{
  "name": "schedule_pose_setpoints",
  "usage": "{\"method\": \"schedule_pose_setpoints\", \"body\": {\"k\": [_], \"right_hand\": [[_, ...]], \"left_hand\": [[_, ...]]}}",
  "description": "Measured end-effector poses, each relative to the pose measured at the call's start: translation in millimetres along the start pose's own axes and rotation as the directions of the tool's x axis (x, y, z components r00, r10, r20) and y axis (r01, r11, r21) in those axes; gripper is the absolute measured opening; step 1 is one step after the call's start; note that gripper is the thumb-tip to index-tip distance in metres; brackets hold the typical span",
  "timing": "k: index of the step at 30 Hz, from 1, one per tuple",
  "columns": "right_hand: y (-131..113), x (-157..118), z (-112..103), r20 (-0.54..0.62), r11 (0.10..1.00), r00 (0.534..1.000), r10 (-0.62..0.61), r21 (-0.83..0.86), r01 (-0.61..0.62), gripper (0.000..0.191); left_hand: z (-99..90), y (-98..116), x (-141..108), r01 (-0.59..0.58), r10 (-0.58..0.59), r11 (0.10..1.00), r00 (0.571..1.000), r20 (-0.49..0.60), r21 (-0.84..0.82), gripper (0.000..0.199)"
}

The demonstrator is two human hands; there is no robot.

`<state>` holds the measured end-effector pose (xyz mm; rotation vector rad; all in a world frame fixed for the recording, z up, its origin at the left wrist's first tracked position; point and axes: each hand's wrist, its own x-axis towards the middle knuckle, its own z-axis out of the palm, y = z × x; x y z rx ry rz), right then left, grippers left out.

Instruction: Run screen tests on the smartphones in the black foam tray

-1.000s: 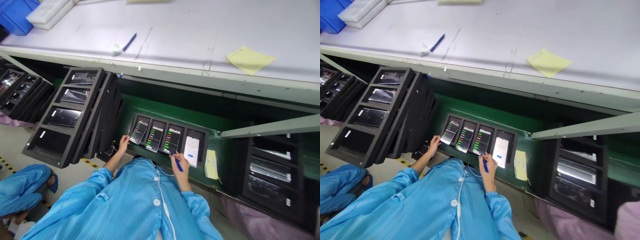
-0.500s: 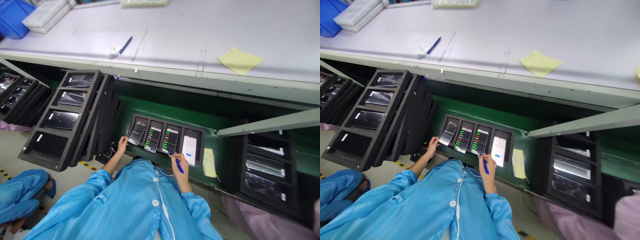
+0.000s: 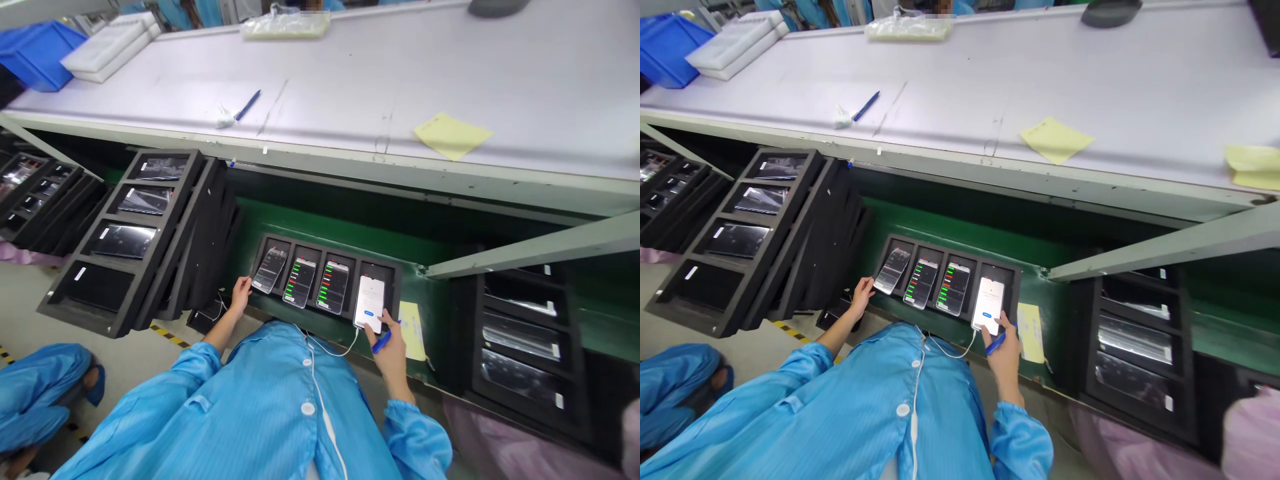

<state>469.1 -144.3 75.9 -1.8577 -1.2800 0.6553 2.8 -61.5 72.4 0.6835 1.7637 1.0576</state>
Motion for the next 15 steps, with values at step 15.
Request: {"method": "schedule_pose_setpoints", "body": {"k": [15], "right_hand": [[-8.3, 25.5, -6.5, -0.060, 0.994, 0.992, -0.107, 0.024, 0.108, 0.041]], "left_hand": [[19.4, 12.1, -14.6, 0.043, -0.036, 0.998, 0.982, -0.188, 0.036, 0.022]]}}
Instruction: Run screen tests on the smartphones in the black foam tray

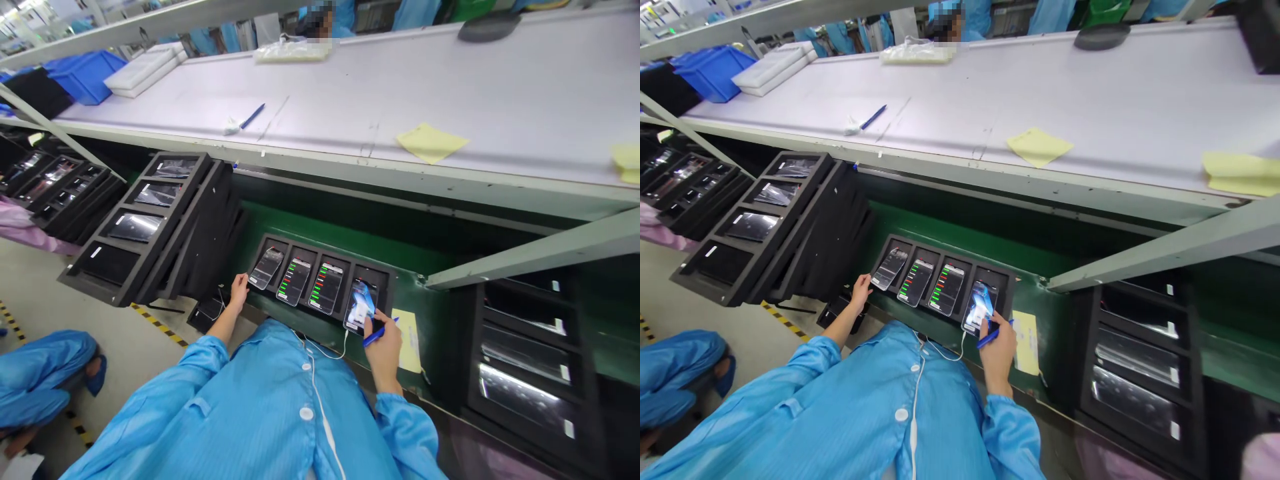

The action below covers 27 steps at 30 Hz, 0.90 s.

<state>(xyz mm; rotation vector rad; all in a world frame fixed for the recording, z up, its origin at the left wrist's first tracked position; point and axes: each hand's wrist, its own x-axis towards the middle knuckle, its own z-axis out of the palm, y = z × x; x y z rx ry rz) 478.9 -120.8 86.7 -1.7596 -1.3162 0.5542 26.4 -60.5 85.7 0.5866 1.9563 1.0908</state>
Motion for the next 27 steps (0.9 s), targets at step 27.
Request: {"method": "schedule_pose_setpoints", "body": {"k": [27], "right_hand": [[14.2, 17.5, 2.9, 0.096, 0.999, 0.994, -0.048, -0.009, 0.049, 0.054]], "left_hand": [[2.9, 3.9, -10.5, -0.039, 0.037, 0.998, 0.998, -0.046, -0.038, 0.032]]}}
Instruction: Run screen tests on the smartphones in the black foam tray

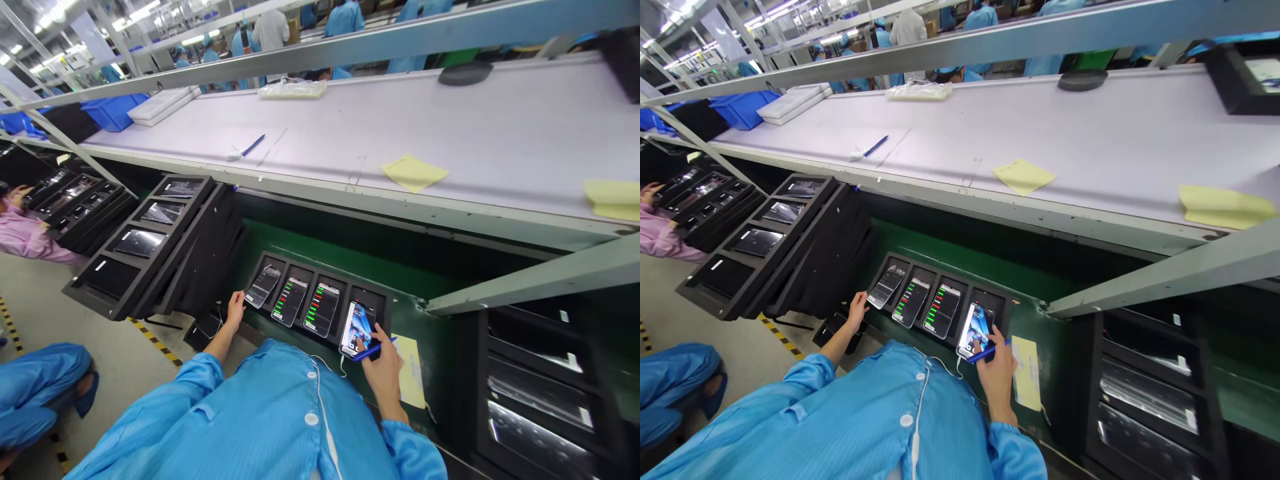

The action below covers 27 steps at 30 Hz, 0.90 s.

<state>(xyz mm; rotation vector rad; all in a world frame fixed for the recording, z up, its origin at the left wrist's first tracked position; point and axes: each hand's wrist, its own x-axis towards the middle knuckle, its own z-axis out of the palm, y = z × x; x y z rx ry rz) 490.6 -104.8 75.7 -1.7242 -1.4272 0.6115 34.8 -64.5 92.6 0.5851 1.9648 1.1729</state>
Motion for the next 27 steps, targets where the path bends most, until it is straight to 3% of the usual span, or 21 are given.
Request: {"method": "schedule_pose_setpoints", "body": {"k": [10, 14, 23, 27], "right_hand": [[-8.0, 5.6, -19.8, -0.022, 0.988, 0.996, -0.089, 0.128, 0.091, 0.040], [-9.1, 3.1, -16.4, 0.074, 0.986, 0.990, -0.123, 0.118, 0.114, 0.040], [5.2, -0.6, -18.6, 0.148, 0.974, 0.964, -0.223, 0.062, 0.216, 0.036], [10.4, 1.1, -16.9, 0.087, 0.982, 0.979, -0.187, 0.026, 0.185, 0.041]], "left_hand": [[2.0, -2.8, -1.9, -0.009, 0.009, 1.000, 1.000, -0.027, -0.015, 0.035], [2.5, -1.1, -3.1, 0.008, -0.009, 1.000, 0.999, -0.041, -0.027, 0.031], [2.1, -2.1, -3.4, 0.023, -0.026, 0.998, 0.999, -0.042, -0.051, 0.032], [1.9, -2.1, -3.1, 0.019, -0.021, 0.998, 0.999, -0.047, -0.054, 0.035]]}}
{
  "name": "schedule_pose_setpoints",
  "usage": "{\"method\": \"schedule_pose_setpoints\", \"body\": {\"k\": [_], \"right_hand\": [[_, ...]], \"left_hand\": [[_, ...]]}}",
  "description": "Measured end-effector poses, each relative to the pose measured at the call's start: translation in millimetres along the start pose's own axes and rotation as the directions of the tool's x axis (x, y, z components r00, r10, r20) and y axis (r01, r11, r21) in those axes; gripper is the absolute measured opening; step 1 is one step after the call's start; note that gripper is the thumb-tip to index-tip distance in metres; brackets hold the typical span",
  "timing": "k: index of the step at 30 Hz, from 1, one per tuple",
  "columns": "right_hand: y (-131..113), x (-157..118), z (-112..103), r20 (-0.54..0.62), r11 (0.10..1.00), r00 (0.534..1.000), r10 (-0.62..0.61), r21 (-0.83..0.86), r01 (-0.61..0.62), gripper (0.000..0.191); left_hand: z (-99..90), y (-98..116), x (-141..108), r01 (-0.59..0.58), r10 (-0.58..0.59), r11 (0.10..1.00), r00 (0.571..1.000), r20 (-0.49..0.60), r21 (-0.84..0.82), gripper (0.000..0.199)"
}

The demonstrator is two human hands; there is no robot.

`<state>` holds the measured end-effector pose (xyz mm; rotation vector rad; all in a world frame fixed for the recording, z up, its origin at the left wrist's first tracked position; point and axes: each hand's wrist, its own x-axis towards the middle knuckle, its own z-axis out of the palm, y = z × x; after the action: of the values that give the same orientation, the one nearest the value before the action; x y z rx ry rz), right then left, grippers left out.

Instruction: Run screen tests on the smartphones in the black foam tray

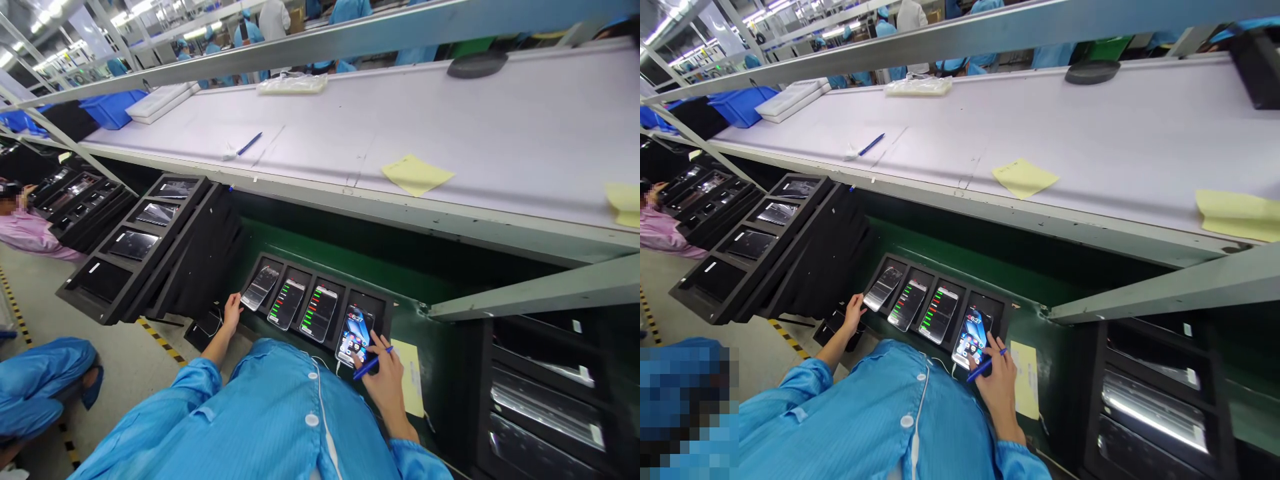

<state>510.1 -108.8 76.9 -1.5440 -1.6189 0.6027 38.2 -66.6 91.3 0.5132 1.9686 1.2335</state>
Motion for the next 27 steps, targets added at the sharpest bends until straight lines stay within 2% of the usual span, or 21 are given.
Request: {"method": "schedule_pose_setpoints", "body": {"k": [3, 11, 16, 20, 24, 27], "right_hand": [[1.9, 7.0, 4.0, -0.074, 0.998, 0.995, 0.067, -0.004, -0.068, 0.046], [-10.9, 13.0, 3.6, -0.090, 0.994, 0.991, 0.101, 0.055, -0.097, 0.040], [-16.5, 12.9, 10.0, -0.014, 0.996, 0.997, 0.079, 0.041, -0.079, 0.041], [-12.0, 10.2, 13.6, -0.025, 0.998, 0.998, 0.060, 0.035, -0.059, 0.040], [-6.9, 2.9, 8.5, -0.020, 0.999, 0.999, 0.041, 0.033, -0.041, 0.035], [-3.3, -2.7, 2.6, 0.050, 1.000, 0.999, 0.008, 0.006, -0.009, 0.038]], "left_hand": [[-0.8, 0.7, -0.3, -0.007, 0.007, 1.000, 1.000, 0.007, 0.008, 0.035], [-0.2, 0.4, -0.6, -0.016, 0.016, 1.000, 1.000, 0.004, 0.007, 0.038], [-0.2, -0.2, -0.3, -0.023, 0.023, 1.000, 1.000, 0.016, 0.017, 0.040], [0.1, -0.8, -0.3, -0.019, 0.019, 1.000, 1.000, 0.010, 0.004, 0.039], [0.3, -2.2, 0.5, -0.013, 0.013, 1.000, 1.000, 0.007, -0.006, 0.037], [0.2, -3.5, 1.6, -0.006, 0.007, 1.000, 1.000, 0.017, -0.007, 0.035]]}}
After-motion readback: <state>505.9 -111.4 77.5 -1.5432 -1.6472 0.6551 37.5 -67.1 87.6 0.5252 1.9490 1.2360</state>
